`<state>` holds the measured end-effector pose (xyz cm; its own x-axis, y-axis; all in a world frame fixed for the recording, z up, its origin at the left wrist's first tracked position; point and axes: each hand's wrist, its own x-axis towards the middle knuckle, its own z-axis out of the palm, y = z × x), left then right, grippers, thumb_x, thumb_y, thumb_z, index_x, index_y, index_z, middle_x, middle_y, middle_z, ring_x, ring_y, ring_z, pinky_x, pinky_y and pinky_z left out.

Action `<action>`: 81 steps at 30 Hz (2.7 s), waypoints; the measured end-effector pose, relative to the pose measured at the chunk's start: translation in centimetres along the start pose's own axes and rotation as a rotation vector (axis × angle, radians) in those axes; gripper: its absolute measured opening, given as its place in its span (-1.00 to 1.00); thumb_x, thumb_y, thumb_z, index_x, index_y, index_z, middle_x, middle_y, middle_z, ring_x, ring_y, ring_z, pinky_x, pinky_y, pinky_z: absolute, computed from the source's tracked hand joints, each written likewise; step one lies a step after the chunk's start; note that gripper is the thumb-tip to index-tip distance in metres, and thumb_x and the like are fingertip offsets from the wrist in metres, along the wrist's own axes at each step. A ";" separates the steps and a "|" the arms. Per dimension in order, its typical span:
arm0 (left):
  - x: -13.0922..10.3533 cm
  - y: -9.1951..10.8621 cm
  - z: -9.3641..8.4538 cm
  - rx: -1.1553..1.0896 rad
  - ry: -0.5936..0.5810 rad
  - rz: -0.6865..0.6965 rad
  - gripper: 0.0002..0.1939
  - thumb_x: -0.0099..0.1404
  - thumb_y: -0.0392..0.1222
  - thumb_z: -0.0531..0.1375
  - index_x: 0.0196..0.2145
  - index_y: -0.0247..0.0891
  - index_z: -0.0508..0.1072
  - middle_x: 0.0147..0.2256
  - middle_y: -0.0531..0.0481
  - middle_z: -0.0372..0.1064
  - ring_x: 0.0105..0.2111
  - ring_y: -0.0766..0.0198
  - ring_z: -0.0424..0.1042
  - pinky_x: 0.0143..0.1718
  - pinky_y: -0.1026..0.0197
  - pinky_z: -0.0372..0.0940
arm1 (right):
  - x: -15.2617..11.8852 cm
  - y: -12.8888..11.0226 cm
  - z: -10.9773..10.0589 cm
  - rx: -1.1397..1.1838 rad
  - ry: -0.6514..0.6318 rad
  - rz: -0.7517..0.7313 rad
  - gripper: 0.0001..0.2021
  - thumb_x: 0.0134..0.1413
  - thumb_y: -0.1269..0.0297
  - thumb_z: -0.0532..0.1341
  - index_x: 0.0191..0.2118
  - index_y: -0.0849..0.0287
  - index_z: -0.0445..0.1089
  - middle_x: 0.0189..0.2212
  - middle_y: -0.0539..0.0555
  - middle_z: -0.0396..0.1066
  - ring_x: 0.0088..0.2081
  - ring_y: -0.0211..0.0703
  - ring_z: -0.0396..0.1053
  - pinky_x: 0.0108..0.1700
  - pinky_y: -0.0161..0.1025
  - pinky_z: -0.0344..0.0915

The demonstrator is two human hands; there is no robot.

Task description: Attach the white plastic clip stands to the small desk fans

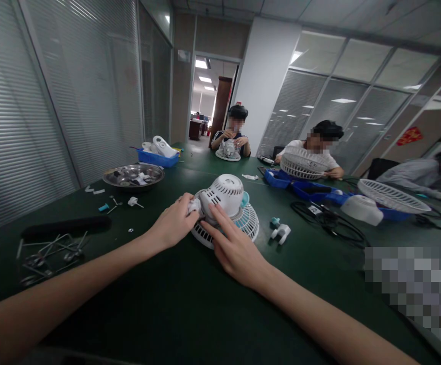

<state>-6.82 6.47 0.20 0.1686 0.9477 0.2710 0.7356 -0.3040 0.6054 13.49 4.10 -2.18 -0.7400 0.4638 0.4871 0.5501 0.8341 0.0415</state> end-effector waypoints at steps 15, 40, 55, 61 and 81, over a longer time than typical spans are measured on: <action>1.7 -2.7 1.6 -0.394 0.074 -0.071 -0.52 0.31 0.05 -0.01 0.06 -0.31 0.14 -0.02 -0.24 0.29 -0.01 0.02 0.33 -0.02 0.01 0.23 | 12.2 3.7 -4.0 -0.209 -0.238 -0.159 -0.79 0.23 0.26 0.09 -0.14 0.20 0.42 -0.23 0.12 0.45 -0.23 -0.10 0.40 -0.16 -0.16 0.23; 4.6 -4.8 0.6 -0.781 -0.061 -0.376 -0.47 0.19 -0.13 0.14 0.07 -0.38 0.18 -0.08 -0.24 0.36 -0.17 0.11 0.39 -0.38 0.25 0.24 | 18.0 4.6 -2.6 -0.183 -0.612 0.140 -0.66 -0.09 0.03 0.23 -0.12 -0.13 0.47 -0.21 -0.04 0.51 -0.21 -0.07 0.43 -0.32 -0.28 0.19; 3.8 -4.3 0.0 -0.955 -0.112 -0.329 -0.49 0.15 -0.23 0.14 0.07 -0.37 0.22 -0.11 -0.19 0.35 -0.18 0.15 0.37 -0.32 0.23 0.24 | 17.8 4.9 -3.0 -0.138 -0.575 0.152 -0.68 -0.07 -0.02 0.22 -0.16 -0.12 0.49 -0.23 -0.08 0.52 -0.22 -0.13 0.44 -0.37 -0.33 0.16; 3.9 -4.9 0.5 -0.958 -0.107 -0.313 -0.42 0.04 -0.28 0.19 0.06 -0.31 0.24 -0.08 -0.15 0.36 -0.17 0.15 0.40 -0.31 0.23 0.29 | 17.6 5.0 -3.0 -0.123 -0.557 0.128 -0.68 -0.07 -0.03 0.24 -0.17 -0.10 0.50 -0.22 -0.08 0.52 -0.22 -0.15 0.44 -0.36 -0.34 0.17; 3.3 -5.5 -1.0 -0.360 -0.044 0.065 -0.39 0.01 0.06 0.29 -0.04 -0.33 0.37 -0.08 -0.15 0.33 -0.10 0.04 0.32 -0.13 0.11 0.25 | 15.3 4.3 -3.7 -0.144 -0.446 0.056 -0.73 -0.03 0.05 0.26 -0.16 -0.06 0.46 -0.22 -0.09 0.49 -0.23 -0.16 0.41 -0.40 -0.32 0.08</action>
<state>-10.99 11.17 -1.54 0.2414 0.9260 0.2902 0.4453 -0.3714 0.8147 5.94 13.68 8.67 -0.7844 0.6162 0.0710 0.6186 0.7688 0.1620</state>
